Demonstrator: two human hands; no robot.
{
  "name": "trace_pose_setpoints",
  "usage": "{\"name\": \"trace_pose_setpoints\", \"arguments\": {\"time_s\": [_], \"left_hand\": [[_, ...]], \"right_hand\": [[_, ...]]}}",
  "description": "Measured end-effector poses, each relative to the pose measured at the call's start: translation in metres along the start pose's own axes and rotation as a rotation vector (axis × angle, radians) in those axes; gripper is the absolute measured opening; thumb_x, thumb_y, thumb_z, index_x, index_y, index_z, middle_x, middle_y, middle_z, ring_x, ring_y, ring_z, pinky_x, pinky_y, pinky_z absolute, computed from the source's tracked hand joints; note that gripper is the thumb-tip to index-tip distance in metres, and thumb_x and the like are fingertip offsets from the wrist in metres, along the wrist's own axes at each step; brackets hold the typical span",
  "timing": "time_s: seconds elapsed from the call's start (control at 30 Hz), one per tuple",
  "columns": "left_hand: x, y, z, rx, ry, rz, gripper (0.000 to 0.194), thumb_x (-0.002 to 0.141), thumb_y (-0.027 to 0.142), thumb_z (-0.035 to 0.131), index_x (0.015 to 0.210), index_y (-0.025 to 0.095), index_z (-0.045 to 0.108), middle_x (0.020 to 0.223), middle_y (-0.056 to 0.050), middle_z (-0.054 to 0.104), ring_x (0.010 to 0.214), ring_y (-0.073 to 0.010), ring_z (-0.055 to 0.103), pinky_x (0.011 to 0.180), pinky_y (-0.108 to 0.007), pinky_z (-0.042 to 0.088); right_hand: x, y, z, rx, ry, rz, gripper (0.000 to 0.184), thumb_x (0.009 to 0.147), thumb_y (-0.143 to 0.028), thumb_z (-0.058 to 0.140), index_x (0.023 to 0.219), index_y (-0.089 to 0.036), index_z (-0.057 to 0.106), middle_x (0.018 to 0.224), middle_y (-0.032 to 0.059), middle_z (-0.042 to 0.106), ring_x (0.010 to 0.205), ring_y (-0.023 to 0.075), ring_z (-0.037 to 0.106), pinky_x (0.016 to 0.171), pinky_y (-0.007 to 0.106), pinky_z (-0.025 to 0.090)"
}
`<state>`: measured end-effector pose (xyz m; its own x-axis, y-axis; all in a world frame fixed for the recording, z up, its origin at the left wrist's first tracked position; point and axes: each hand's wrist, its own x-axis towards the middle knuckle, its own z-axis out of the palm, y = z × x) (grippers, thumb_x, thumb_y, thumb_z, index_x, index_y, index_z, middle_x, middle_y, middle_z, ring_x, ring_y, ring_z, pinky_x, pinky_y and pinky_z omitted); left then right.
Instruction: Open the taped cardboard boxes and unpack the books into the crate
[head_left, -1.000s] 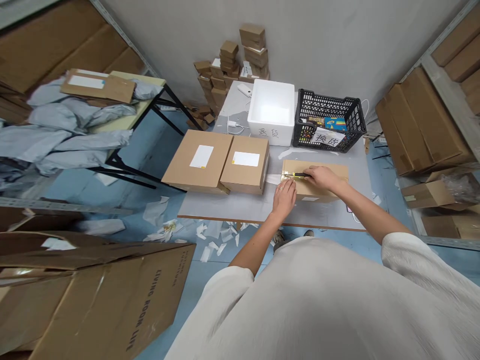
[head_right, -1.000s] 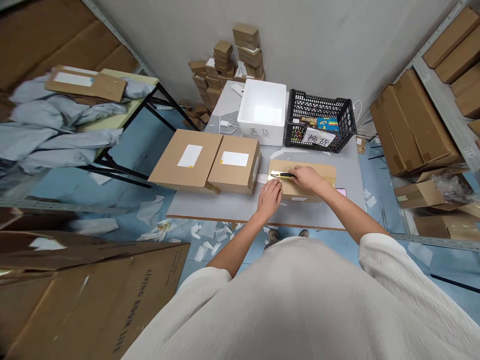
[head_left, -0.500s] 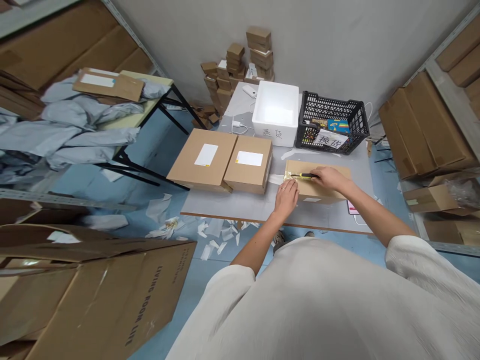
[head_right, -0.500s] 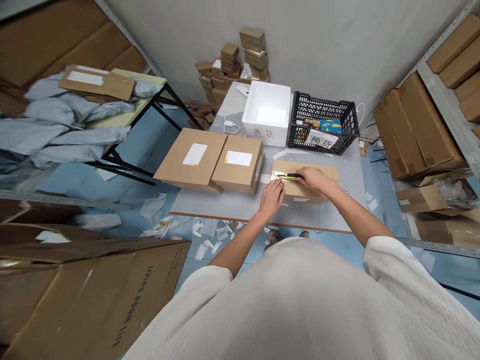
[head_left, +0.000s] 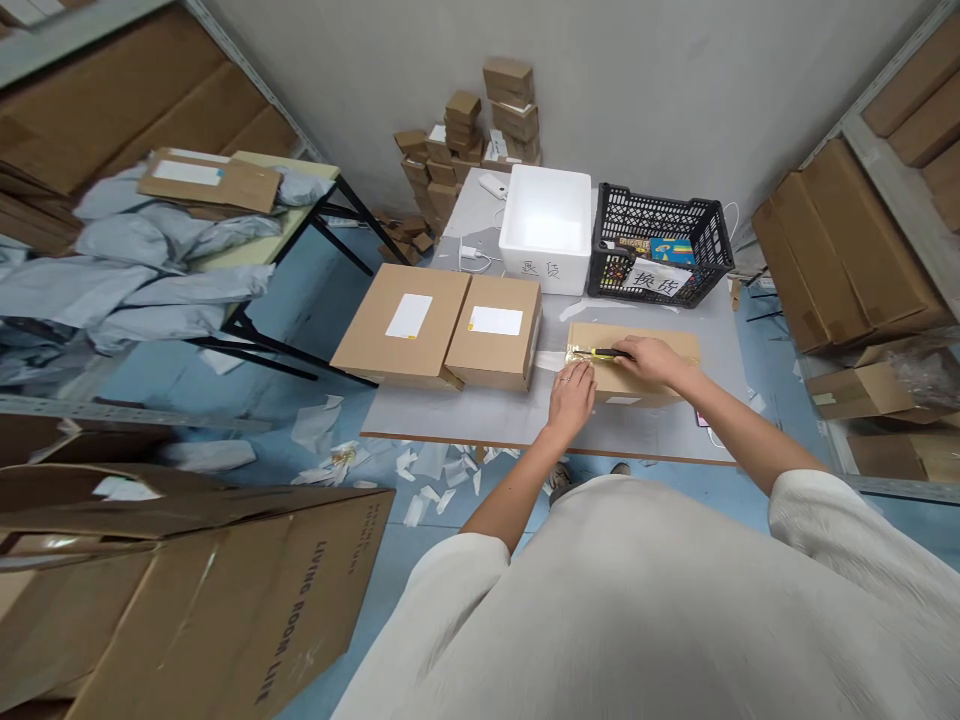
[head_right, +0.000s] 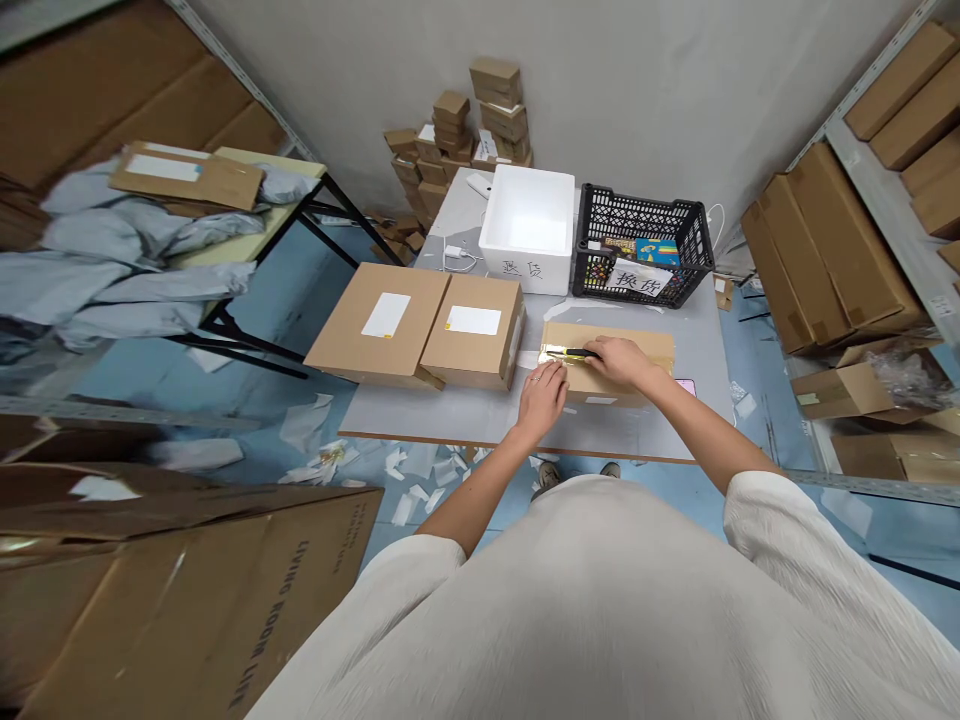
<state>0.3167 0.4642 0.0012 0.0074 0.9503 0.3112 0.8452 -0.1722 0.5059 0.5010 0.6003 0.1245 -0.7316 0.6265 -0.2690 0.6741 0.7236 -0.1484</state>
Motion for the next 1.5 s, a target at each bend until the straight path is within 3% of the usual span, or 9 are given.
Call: {"name": "trace_pose_setpoints", "arguments": {"time_s": [0.63, 0.9, 1.2, 1.5], "left_hand": [[0.004, -0.003, 0.0, 0.0, -0.008, 0.004, 0.043, 0.112, 0.024, 0.047, 0.15, 0.021, 0.069, 0.156, -0.016, 0.07, 0.152, -0.0321, 0.061, 0.13, -0.057, 0.048], [0.003, -0.004, -0.001, 0.002, -0.006, 0.003, 0.042, 0.114, 0.026, 0.046, 0.149, 0.018, 0.067, 0.157, -0.016, 0.07, 0.154, -0.0305, 0.06, 0.131, -0.054, 0.048], [0.003, -0.003, -0.003, 0.006, -0.012, -0.005, 0.045, 0.113, 0.026, 0.046, 0.154, 0.02, 0.064, 0.158, -0.016, 0.069, 0.155, -0.0308, 0.059, 0.13, -0.055, 0.048], [0.005, -0.003, -0.004, 0.003, -0.02, -0.011, 0.042, 0.113, 0.026, 0.046, 0.148, 0.019, 0.068, 0.157, -0.017, 0.07, 0.154, -0.0323, 0.06, 0.13, -0.056, 0.048]], "right_hand": [[0.008, -0.013, -0.006, -0.085, -0.05, 0.043, 0.039, 0.118, -0.036, 0.046, 0.143, -0.019, 0.072, 0.132, 0.0167, 0.077, 0.112, 0.0297, 0.075, 0.091, 0.035, 0.048], [0.01, -0.006, -0.013, -0.077, -0.072, 0.005, 0.039, 0.118, -0.035, 0.047, 0.142, -0.019, 0.073, 0.132, 0.0163, 0.078, 0.115, 0.0298, 0.074, 0.089, 0.033, 0.047], [0.008, 0.002, -0.005, -0.062, -0.069, -0.022, 0.039, 0.118, -0.035, 0.047, 0.143, -0.02, 0.072, 0.13, 0.0157, 0.078, 0.111, 0.029, 0.074, 0.087, 0.033, 0.047], [-0.005, 0.018, -0.012, -0.048, -0.076, -0.005, 0.04, 0.117, -0.035, 0.046, 0.141, -0.019, 0.074, 0.13, 0.0155, 0.08, 0.114, 0.0295, 0.073, 0.087, 0.034, 0.048]]}}
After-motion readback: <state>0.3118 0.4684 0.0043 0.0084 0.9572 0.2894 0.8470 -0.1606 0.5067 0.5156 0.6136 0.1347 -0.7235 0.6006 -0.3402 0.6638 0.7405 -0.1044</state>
